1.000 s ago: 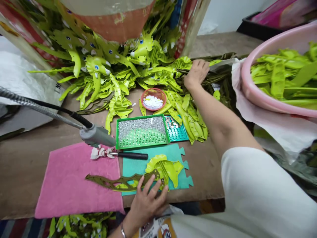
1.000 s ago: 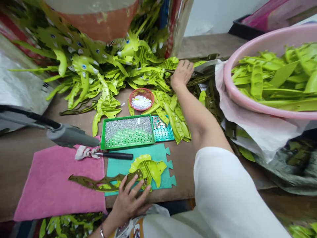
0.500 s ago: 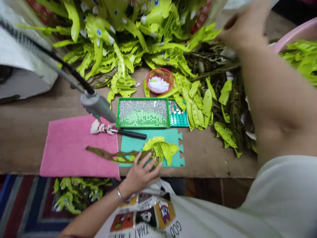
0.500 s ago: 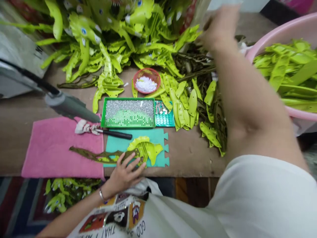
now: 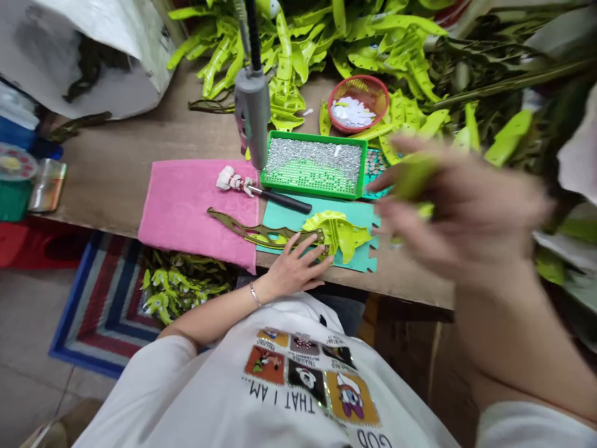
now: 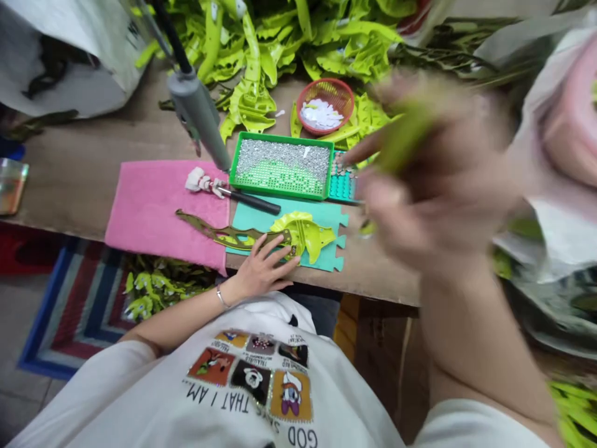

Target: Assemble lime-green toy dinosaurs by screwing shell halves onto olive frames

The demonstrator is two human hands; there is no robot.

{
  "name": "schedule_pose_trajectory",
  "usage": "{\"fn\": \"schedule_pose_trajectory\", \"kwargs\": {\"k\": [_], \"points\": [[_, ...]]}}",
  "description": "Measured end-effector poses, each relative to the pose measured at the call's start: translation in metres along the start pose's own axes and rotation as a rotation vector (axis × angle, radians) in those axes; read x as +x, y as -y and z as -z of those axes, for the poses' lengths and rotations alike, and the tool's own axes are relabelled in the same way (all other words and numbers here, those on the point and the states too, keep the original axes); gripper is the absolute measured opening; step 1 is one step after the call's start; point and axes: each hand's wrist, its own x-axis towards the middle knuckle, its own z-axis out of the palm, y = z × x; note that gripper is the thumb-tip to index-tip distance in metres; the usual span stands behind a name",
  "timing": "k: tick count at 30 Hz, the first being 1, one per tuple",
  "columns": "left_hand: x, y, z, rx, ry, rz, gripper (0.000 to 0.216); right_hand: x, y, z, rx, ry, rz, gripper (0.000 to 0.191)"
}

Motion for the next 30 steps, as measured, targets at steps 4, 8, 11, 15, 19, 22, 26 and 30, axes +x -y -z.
{"fn": "schedule_pose_trajectory", "kwargs": {"k": [4, 8, 11, 15, 19, 22, 26, 30], "points": [[-0.006, -0.002, -0.014, -0.018, 0.144, 0.042, 0.046, -0.003, 0.017, -0.094, -0.113, 0.425, 0.15, 0.049], [-0.011, 0.0, -0.02, -0.063, 0.24, 0.026, 0.042, 0.0, 0.01, -0.171, -0.132, 0.632, 0.052, 0.048], [-0.01, 0.003, -0.014, -0.07, 0.151, 0.012, 0.044, -0.006, -0.008, -0.16, -0.075, 0.553, 0.054, 0.045], [-0.005, 0.005, -0.005, -0.057, -0.012, -0.008, 0.051, -0.032, -0.044, -0.08, -0.14, 0.342, -0.047, 0.044], [-0.002, 0.006, -0.003, -0.059, -0.039, -0.01, 0.054, -0.06, -0.079, -0.029, -0.256, 0.363, -0.234, 0.048], [-0.001, 0.006, -0.002, -0.032, -0.045, 0.001, 0.052, -0.065, -0.1, -0.027, -0.18, 0.432, -0.32, 0.044], [-0.001, 0.006, 0.0, -0.062, -0.002, 0.012, 0.056, -0.06, -0.115, -0.026, 0.011, 0.46, -0.437, 0.036], [-0.001, 0.003, 0.001, -0.027, 0.018, 0.036, 0.053, -0.059, -0.113, -0.015, 0.213, 0.426, -0.543, 0.04]]}}
